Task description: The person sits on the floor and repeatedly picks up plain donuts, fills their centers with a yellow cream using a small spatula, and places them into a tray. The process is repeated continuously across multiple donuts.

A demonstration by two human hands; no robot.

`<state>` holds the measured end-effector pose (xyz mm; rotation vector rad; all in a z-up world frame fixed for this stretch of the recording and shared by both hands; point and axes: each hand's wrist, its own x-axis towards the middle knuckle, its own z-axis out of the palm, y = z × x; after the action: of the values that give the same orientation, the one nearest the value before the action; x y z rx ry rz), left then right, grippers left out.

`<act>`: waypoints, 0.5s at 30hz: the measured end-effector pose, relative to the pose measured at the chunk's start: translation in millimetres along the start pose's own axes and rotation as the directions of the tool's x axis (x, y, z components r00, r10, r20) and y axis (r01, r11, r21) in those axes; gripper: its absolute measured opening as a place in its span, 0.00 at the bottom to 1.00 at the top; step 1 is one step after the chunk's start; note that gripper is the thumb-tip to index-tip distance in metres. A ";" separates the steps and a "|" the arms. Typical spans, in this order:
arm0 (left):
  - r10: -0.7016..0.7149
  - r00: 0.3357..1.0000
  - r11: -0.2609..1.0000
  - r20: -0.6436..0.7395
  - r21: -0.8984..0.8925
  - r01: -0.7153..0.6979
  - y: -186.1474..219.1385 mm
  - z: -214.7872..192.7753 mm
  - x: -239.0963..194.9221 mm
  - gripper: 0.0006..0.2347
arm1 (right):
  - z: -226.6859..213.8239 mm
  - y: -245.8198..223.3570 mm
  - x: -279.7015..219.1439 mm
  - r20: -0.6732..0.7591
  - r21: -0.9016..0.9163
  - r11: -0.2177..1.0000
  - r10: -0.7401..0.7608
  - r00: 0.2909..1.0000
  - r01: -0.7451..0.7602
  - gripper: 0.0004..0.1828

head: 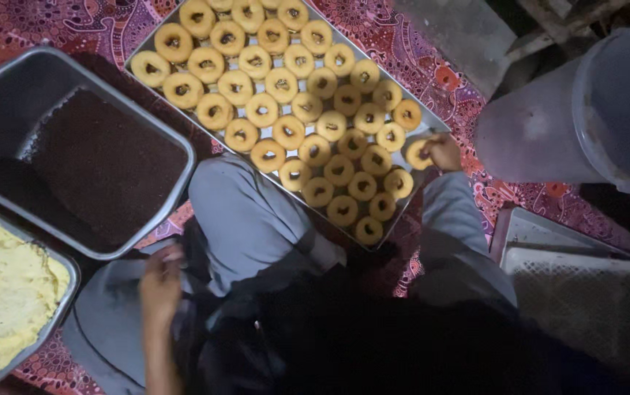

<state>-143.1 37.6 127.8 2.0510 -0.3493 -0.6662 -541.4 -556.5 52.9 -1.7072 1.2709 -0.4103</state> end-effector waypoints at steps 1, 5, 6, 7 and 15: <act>0.099 0.988 0.989 0.121 0.101 -0.112 29.4 14.0 1.5 0.11 | 5.2 0.3 6.3 0.056 -0.100 0.994 -0.028 0.998 0.034 0.10; 0.389 0.622 0.754 0.679 0.153 -0.639 153.5 80.7 -13.5 0.09 | 37.2 -9.9 23.5 0.152 -0.401 0.915 0.013 0.988 0.050 0.11; 0.529 0.504 0.827 0.683 -0.279 -0.488 177.6 92.3 -30.4 0.13 | 44.8 -15.5 20.8 0.164 -0.440 0.895 0.003 0.986 0.071 0.11; 0.823 0.050 0.317 0.566 -0.384 -0.867 212.4 127.6 -37.1 0.12 | 55.5 -29.5 29.6 0.174 -0.466 0.878 -0.027 0.984 0.106 0.11; 0.902 0.176 0.304 0.395 -0.292 -0.907 282.7 115.5 -87.2 0.09 | 109.6 -124.6 26.2 0.266 -0.605 0.713 -0.239 0.934 0.355 0.13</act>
<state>-277.6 -151.2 344.9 1.1963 -1.7586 -0.3596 -381.7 -524.0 93.6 -2.5025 1.0666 0.0190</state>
